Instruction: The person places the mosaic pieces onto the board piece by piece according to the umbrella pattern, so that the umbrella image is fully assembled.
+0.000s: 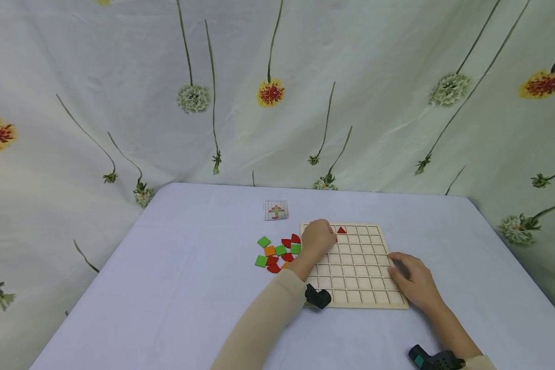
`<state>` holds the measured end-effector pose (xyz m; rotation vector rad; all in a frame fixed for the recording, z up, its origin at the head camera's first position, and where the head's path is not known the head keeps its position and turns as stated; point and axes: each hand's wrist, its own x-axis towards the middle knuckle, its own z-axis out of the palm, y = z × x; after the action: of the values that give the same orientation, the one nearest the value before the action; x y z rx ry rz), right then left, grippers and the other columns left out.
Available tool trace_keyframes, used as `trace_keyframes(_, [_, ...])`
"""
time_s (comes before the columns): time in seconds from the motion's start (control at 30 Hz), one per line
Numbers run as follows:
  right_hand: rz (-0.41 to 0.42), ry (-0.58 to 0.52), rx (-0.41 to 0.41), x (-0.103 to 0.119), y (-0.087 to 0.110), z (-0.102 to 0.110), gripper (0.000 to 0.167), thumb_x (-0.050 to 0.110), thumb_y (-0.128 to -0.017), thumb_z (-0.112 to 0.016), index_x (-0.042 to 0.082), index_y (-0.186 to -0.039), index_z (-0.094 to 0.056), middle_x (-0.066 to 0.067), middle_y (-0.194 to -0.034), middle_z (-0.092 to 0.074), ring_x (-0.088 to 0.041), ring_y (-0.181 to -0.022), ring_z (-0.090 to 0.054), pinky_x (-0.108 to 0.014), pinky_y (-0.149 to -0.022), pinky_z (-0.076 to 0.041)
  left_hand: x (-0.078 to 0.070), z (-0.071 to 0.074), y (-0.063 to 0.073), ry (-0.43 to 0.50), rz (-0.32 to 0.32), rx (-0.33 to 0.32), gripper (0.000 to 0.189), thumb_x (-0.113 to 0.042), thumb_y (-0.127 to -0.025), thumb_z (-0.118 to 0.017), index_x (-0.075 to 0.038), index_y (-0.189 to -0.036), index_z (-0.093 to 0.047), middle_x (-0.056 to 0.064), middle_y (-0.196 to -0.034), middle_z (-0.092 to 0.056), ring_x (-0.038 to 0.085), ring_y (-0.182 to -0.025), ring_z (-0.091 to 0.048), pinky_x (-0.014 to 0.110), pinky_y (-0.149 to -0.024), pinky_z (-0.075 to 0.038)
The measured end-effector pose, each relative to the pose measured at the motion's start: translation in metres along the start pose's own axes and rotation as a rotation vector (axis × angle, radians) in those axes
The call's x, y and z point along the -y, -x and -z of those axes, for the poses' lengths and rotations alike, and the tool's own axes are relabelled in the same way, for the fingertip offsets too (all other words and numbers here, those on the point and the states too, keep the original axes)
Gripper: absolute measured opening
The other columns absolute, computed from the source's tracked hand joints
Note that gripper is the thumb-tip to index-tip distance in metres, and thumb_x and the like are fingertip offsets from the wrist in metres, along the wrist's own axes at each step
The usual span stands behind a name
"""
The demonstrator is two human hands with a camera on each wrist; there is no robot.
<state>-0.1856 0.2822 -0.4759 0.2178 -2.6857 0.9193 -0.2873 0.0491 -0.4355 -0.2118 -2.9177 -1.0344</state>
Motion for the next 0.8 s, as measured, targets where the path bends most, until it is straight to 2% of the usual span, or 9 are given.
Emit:
trace_keyframes(0.13, [-0.003, 0.005, 0.002, 0.000, 0.000, 0.000, 0.033, 0.012, -0.095, -0.060, -0.005, -0.123, -0.059, -0.029, -0.129, -0.055, -0.048, -0.125, -0.042, -0.062, -0.102, -0.029, 0.001, -0.002, -0.001, -0.030, -0.005, -0.003, 0.018, -0.015, -0.088, -0.068, -0.013, -0.071, -0.061, -0.004, -0.068, -0.057, 0.015, -0.062, -0.054, 0.029, -0.049, -0.041])
trace_keyframes(0.47, [-0.002, 0.012, -0.004, -0.001, 0.000, -0.001, 0.033, 0.012, -0.095, -0.061, -0.005, -0.123, -0.059, -0.028, -0.129, -0.055, -0.047, -0.125, -0.043, -0.062, -0.102, -0.029, 0.011, -0.003, -0.005, 0.017, -0.065, 0.017, 0.020, -0.022, -0.089, -0.071, -0.016, -0.073, -0.062, -0.007, -0.068, -0.057, 0.012, -0.061, -0.053, 0.027, -0.051, -0.041])
trace_keyframes(0.63, [0.015, 0.007, -0.015, -0.001, 0.000, -0.002, 0.032, 0.011, -0.094, -0.062, -0.005, -0.122, -0.060, -0.028, -0.127, -0.056, -0.047, -0.124, -0.044, -0.062, -0.101, -0.031, 0.018, 0.006, -0.002, 0.036, -0.090, 0.005, 0.016, -0.021, -0.089, -0.072, -0.016, -0.075, -0.066, -0.006, -0.070, -0.060, 0.012, -0.062, -0.054, 0.026, -0.051, -0.042])
trace_keyframes(0.8, [0.016, 0.004, -0.014, 0.000, 0.001, 0.000, 0.033, 0.011, -0.094, -0.062, -0.006, -0.122, -0.060, -0.029, -0.127, -0.056, -0.047, -0.123, -0.044, -0.062, -0.101, -0.031, 0.025, 0.019, 0.001, 0.026, -0.085, -0.012, 0.014, -0.021, -0.089, -0.071, -0.016, -0.076, -0.066, -0.007, -0.071, -0.061, 0.012, -0.064, -0.055, 0.027, -0.052, -0.042])
